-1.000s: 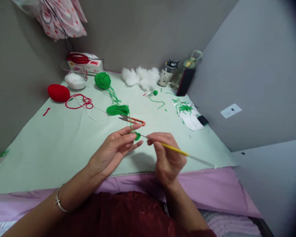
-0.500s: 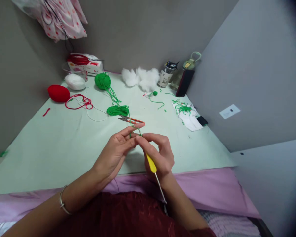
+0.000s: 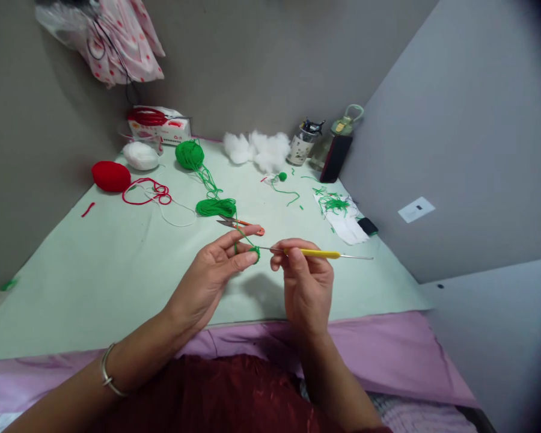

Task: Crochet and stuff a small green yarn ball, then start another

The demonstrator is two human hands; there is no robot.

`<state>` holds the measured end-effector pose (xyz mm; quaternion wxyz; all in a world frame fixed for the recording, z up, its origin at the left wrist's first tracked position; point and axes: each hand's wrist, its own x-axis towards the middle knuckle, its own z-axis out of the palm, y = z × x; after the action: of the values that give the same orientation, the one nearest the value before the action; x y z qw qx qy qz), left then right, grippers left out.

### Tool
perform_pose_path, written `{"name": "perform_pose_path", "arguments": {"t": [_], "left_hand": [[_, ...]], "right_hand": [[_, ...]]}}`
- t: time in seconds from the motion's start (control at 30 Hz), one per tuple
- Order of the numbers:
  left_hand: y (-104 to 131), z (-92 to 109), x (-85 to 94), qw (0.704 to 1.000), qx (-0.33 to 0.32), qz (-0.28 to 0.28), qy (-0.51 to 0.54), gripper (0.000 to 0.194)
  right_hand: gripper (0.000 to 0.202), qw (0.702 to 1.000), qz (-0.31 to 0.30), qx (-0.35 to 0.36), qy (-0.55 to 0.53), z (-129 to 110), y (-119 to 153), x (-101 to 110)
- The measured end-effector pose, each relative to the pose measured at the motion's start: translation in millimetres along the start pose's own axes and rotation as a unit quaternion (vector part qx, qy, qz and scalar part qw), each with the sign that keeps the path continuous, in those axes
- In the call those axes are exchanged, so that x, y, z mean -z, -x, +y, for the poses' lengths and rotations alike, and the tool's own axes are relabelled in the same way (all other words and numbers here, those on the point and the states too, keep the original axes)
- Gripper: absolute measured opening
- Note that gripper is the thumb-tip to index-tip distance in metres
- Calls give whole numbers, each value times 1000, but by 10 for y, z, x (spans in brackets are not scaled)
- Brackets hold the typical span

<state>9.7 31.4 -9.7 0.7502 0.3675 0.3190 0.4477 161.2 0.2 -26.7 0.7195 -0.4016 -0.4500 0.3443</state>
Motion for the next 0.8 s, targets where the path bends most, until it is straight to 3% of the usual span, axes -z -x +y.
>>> {"name": "perform_pose_path", "arguments": {"t": [0.1, 0.23, 0.33, 0.5, 0.63, 0.7, 0.8], "left_hand": [[-15, 13, 55, 996, 49, -39, 56, 37], [-14, 8, 95, 992, 71, -47, 98, 27], [-1, -11, 65, 997, 34, -37, 64, 28], [33, -42, -14, 999, -35, -4, -29, 35], [36, -30, -30, 997, -50, -13, -58, 13], [24, 2, -18, 996, -59, -1, -66, 9], [-19, 103, 28, 998, -33, 22, -49, 17]], "right_hand": [[13, 1000, -5, 12, 21, -21, -4, 21], [13, 1000, -11, 1, -25, -59, -28, 45], [14, 998, -32, -17, -54, -67, -14, 30], [13, 997, -58, 28, 36, -46, 36, -28], [14, 993, -70, 38, 90, -96, 14, -39], [13, 987, -111, 43, 108, -166, -47, -9], [17, 957, -240, 28, 158, -273, -284, 154]]}}
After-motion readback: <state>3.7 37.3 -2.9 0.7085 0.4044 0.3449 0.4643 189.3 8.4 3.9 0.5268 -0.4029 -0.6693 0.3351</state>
